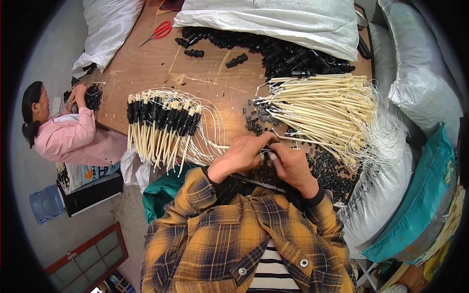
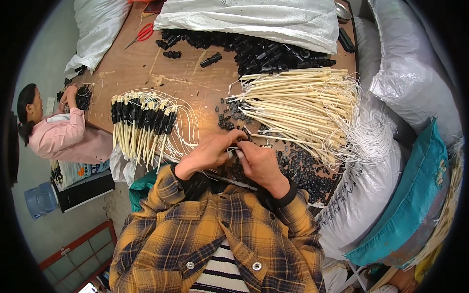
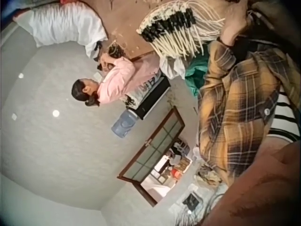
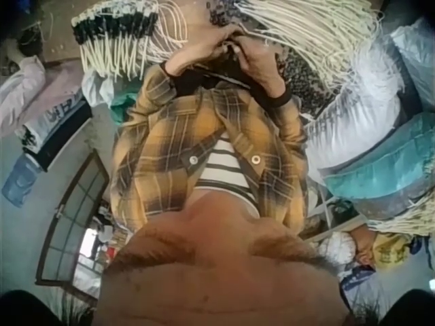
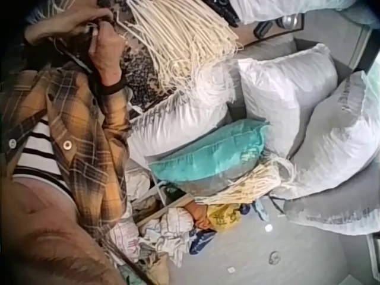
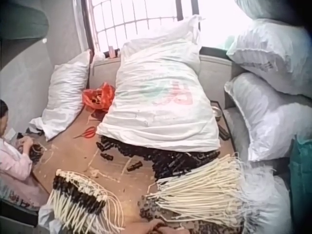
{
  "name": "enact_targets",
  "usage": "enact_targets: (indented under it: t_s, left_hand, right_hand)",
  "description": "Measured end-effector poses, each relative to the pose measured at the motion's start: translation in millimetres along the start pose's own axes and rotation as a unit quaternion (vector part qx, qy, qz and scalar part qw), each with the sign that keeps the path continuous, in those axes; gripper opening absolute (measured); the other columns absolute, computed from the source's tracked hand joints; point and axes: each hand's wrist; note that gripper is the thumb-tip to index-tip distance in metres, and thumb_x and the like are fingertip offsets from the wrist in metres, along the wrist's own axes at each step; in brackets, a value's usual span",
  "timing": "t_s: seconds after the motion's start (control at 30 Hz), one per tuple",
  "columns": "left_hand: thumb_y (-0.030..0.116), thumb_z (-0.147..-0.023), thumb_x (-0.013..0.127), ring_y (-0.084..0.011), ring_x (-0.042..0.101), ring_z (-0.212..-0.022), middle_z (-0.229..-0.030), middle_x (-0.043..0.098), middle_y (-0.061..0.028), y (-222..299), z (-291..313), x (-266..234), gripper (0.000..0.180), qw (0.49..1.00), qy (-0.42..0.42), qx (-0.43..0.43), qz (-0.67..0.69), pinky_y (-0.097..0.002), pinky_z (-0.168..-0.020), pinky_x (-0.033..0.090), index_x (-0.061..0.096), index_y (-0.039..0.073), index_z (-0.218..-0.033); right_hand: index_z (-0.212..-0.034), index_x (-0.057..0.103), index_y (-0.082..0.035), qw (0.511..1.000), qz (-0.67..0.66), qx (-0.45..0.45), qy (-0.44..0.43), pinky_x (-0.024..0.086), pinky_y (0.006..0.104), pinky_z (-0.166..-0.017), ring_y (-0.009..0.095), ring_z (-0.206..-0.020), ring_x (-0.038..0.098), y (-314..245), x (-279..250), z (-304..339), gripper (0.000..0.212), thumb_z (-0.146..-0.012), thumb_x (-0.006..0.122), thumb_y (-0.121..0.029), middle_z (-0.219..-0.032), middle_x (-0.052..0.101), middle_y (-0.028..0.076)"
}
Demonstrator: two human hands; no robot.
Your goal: Assembling small black connectors onto bundles of white electrical wires at a workstation.
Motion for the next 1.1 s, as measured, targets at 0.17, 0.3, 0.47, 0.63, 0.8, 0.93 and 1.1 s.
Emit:
enact_targets:
  t_s: [0.17,0.3,0.47,0.63,0.8,0.93,1.1]
  left_hand:
    - [-0.008,-0.064,0.066,-0.0251,0.063,-0.085,-0.087,0.064,-0.0062,-4.9,3.8,-4.0,0.033,0.974,0.172,0.147,-0.003,-0.0334,-0.069,0.051,0.065,0.006,-0.094]
    - [-0.008,-0.063,0.067,-0.0230,0.064,-0.080,-0.081,0.063,-0.0061,-14.4,6.9,1.4,0.018,0.939,0.229,0.256,-0.010,-0.0331,-0.065,0.051,0.065,0.004,-0.075]
    - [-0.004,-0.058,0.066,-0.0227,0.060,-0.068,-0.075,0.061,-0.0039,-15.7,5.9,3.9,0.014,0.917,0.250,0.309,-0.036,-0.0338,-0.055,0.046,0.060,0.006,-0.065]
    - [-0.006,-0.063,0.066,-0.0249,0.063,-0.072,-0.078,0.062,-0.0056,-17.8,1.6,-0.4,0.016,0.936,0.210,0.282,0.010,-0.0343,-0.061,0.050,0.063,0.006,-0.073]
    - [-0.002,-0.069,0.066,-0.0308,0.062,-0.074,-0.081,0.063,-0.0097,-54.0,-32.5,-29.0,0.021,0.927,0.336,0.131,-0.099,-0.0383,-0.067,0.052,0.066,0.008,-0.087]
    - [-0.003,-0.072,0.065,-0.0292,0.060,-0.071,-0.080,0.061,-0.0116,-82.7,-46.3,-35.8,0.022,0.952,0.247,0.096,-0.152,-0.0358,-0.067,0.050,0.066,0.006,-0.092]
    - [-0.006,-0.072,0.064,-0.0213,0.059,-0.068,-0.080,0.063,-0.0081,-67.9,-44.9,-37.3,0.022,0.962,0.242,0.035,-0.121,-0.0331,-0.063,0.049,0.065,0.005,-0.091]
  right_hand:
    - [-0.100,0.061,-0.003,0.998,0.057,0.007,0.041,0.050,0.0380,-0.056,0.033,-0.067,0.065,0.0,2.4,3.8,0.015,-0.086,0.063,-0.008,-0.082,0.065,0.015]
    - [-0.106,0.066,-0.004,0.996,-0.063,-0.009,0.062,0.051,0.0343,-0.058,0.031,-0.068,0.066,-9.4,-0.7,1.1,0.020,-0.086,0.064,-0.005,-0.082,0.067,0.015]
    - [-0.104,0.068,-0.005,0.995,-0.094,0.027,-0.035,0.048,0.0318,-0.054,0.026,-0.062,0.065,-4.1,0.1,6.5,0.017,-0.088,0.063,-0.004,-0.077,0.066,0.014]
    - [-0.096,0.068,-0.002,0.998,-0.049,0.008,-0.028,0.042,0.0263,-0.051,0.013,-0.053,0.055,-0.6,-0.8,5.8,0.013,-0.085,0.064,-0.007,-0.065,0.061,0.010]
    - [-0.089,0.068,0.000,0.975,-0.137,0.158,0.068,0.040,0.0252,-0.048,0.008,-0.052,0.053,3.9,-3.5,7.7,0.012,-0.084,0.063,-0.009,-0.060,0.060,0.006]
    - [-0.087,0.068,0.002,0.948,-0.205,0.220,0.101,0.039,0.0242,-0.049,0.005,-0.054,0.051,12.9,-0.5,9.5,0.015,-0.085,0.064,-0.012,-0.060,0.060,0.004]
    - [-0.089,0.067,0.004,0.924,-0.250,0.268,0.110,0.038,0.0231,-0.051,0.004,-0.056,0.050,18.2,-2.7,12.1,0.016,-0.087,0.063,-0.011,-0.062,0.060,0.000]
Point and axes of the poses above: each hand's wrist, its own z-axis away from the middle knuckle, its own x-axis out of the palm, y = z × x
